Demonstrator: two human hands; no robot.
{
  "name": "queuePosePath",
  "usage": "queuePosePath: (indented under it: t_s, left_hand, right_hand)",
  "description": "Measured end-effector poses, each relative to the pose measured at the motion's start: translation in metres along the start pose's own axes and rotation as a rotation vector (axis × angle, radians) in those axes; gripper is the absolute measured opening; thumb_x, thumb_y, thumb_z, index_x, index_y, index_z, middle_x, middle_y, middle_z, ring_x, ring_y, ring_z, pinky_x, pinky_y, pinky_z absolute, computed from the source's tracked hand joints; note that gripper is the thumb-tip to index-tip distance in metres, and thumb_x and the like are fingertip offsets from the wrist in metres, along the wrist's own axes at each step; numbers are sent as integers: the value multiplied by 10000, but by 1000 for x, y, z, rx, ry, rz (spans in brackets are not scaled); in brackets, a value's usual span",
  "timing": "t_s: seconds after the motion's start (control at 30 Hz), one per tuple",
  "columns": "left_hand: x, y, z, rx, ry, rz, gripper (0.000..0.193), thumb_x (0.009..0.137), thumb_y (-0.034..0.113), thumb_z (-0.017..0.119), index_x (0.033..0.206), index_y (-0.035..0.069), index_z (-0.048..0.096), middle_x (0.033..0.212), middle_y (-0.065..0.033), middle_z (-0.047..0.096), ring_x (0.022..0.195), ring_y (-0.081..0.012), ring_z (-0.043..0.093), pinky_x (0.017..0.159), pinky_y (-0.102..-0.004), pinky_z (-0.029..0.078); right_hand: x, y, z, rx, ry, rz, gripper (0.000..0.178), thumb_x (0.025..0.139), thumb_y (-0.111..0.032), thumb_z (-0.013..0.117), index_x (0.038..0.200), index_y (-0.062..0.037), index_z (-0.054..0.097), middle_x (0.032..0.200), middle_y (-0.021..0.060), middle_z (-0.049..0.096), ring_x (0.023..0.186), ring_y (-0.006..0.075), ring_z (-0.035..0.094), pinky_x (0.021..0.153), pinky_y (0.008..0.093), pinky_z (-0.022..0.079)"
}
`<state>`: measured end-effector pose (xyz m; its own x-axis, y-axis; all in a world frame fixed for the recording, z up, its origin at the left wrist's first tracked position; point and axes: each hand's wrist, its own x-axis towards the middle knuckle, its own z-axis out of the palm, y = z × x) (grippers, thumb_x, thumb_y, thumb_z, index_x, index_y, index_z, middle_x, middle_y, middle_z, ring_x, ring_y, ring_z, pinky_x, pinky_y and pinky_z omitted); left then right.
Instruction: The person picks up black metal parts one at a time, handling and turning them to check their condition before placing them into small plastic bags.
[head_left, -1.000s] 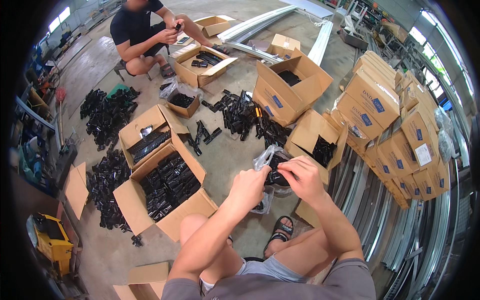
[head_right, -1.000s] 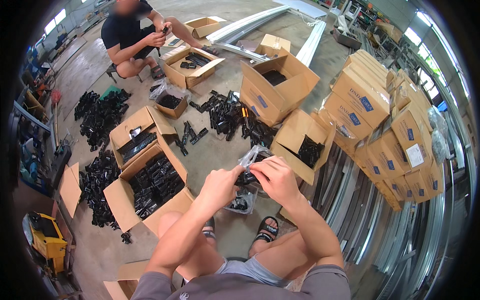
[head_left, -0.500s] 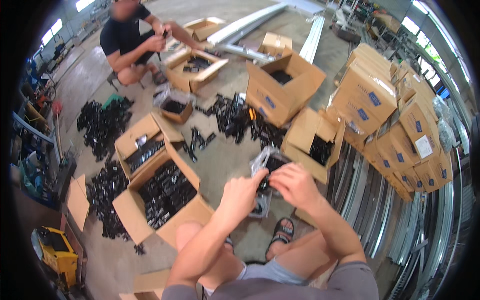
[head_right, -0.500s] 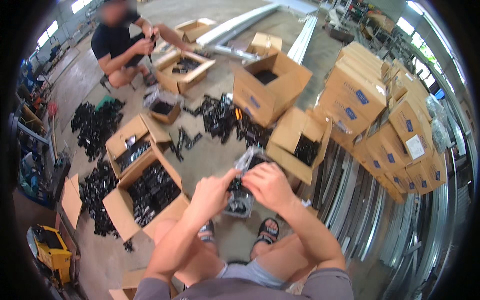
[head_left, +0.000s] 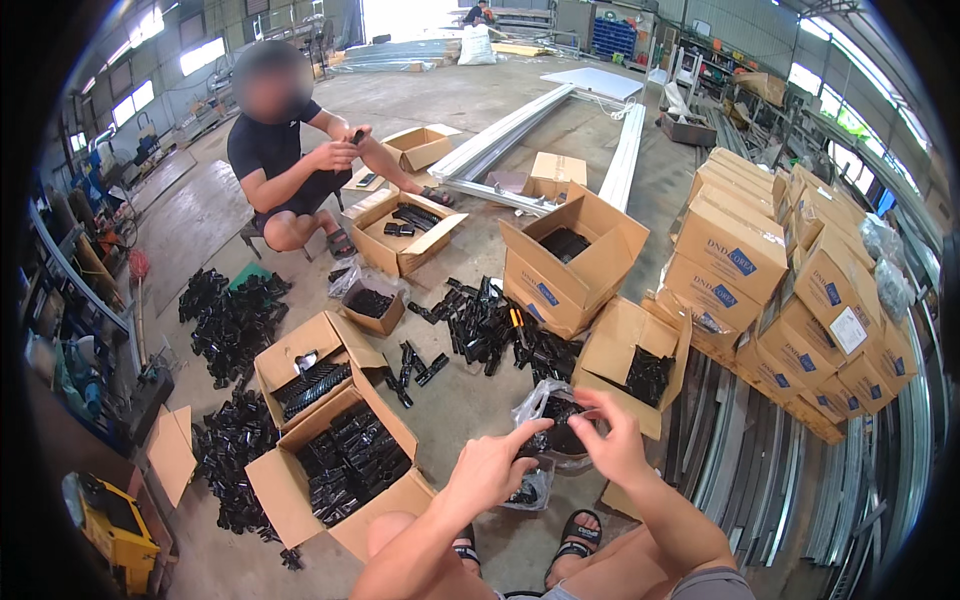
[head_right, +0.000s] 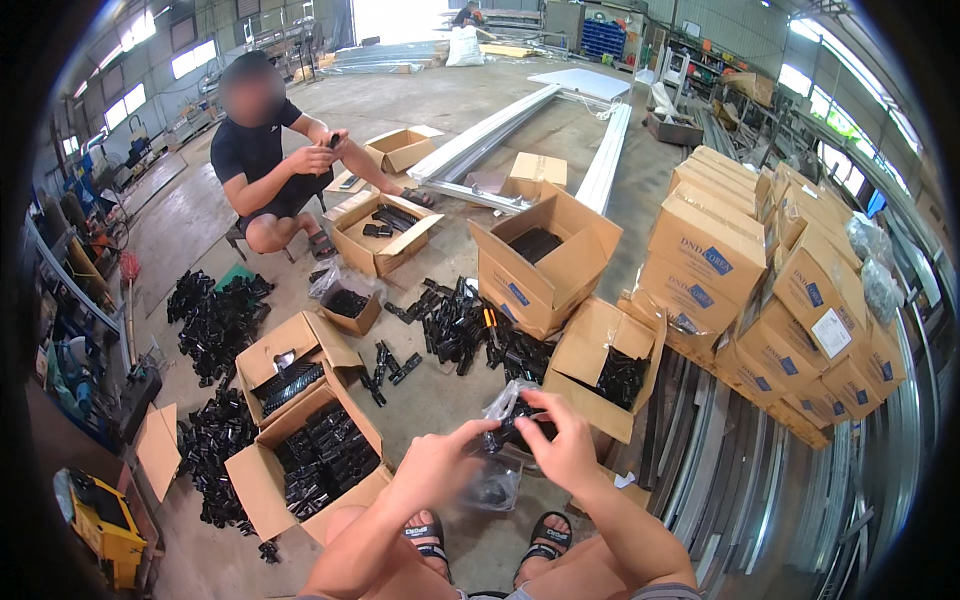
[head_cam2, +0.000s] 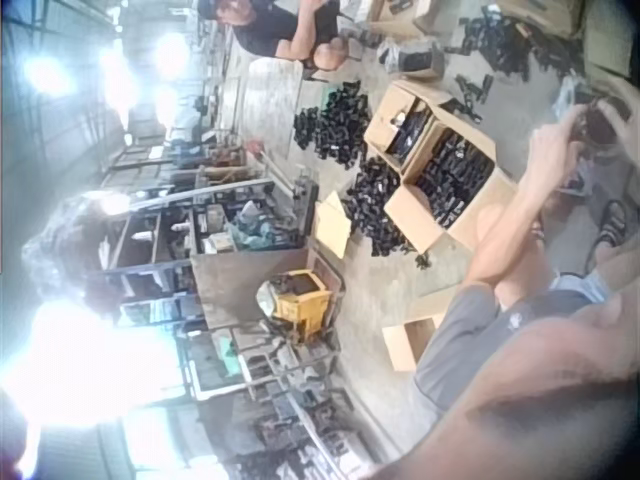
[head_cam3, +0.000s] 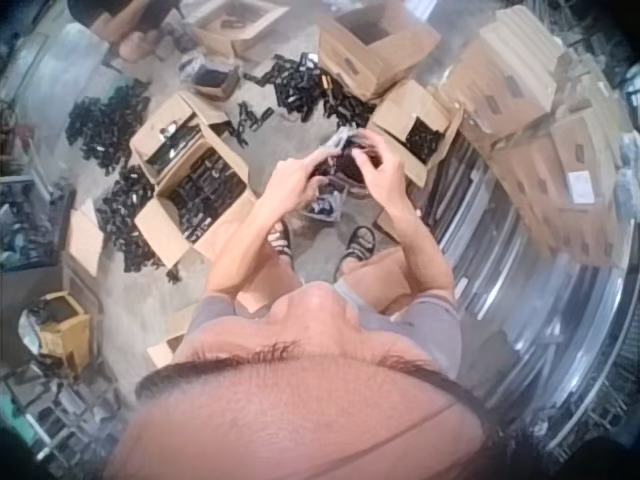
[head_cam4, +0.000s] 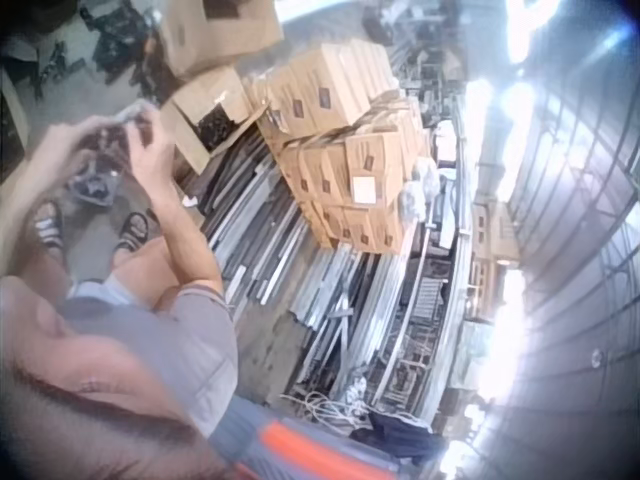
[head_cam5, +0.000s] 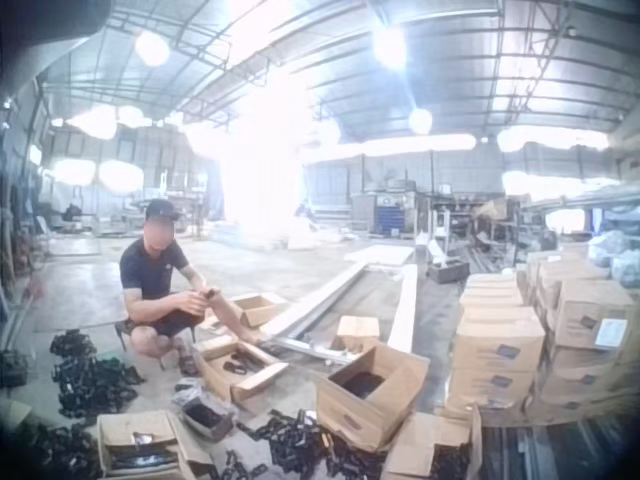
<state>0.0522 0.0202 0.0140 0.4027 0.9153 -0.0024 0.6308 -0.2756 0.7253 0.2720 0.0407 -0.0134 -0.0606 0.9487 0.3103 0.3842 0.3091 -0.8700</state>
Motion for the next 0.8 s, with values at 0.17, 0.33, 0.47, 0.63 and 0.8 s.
queuePosePath:
  t_s: [0.17, 0.33, 0.47, 0.63, 0.8]
  left_hand:
    - [9, -3, 7, -241, 117, -22, 595, 796, 23, 767, 1339, 182, 584, 945, -206, 716, 844, -330, 720, 759, -364, 546]
    - [11, 0, 12, -494, 34, -73, 596, 837, -67, 722, 1381, 106, 548, 1036, -137, 747, 918, -119, 673, 777, -299, 534]
    - [14, -3, 19, -673, 5, -113, 612, 826, 24, 775, 1383, 169, 567, 1036, -170, 745, 958, -172, 698, 814, -316, 529]
    - [9, -17, 23, -810, 1, -86, 616, 860, -1, 743, 1421, 150, 539, 1024, -95, 741, 922, -71, 610, 781, -288, 522]
    - [12, 1, 18, -751, -61, -48, 632, 884, 5, 717, 1460, 155, 502, 1119, -109, 719, 944, -72, 608, 821, -285, 527]
  right_hand:
    - [4, 15, -7, 567, -194, 421, 456, 957, -89, 660, 1365, 36, 499, 1154, 101, 627, 1034, 141, 628, 869, 296, 564]
    - [3, 8, -11, 643, -122, 414, 379, 944, -81, 678, 1285, 34, 560, 1073, 96, 643, 984, 139, 649, 856, 290, 571]
    - [3, 8, -14, 643, -75, 373, 367, 931, -69, 689, 1263, 31, 571, 1045, 86, 644, 956, 134, 647, 843, 291, 573]
    - [2, -1, -5, 556, -61, 418, 354, 908, -51, 677, 1242, 18, 583, 1101, 87, 648, 962, 157, 641, 810, 303, 563]
    - [-3, 1, -14, 576, 42, 405, 350, 916, -70, 671, 1243, 27, 591, 1065, 87, 654, 922, 146, 646, 779, 290, 571]
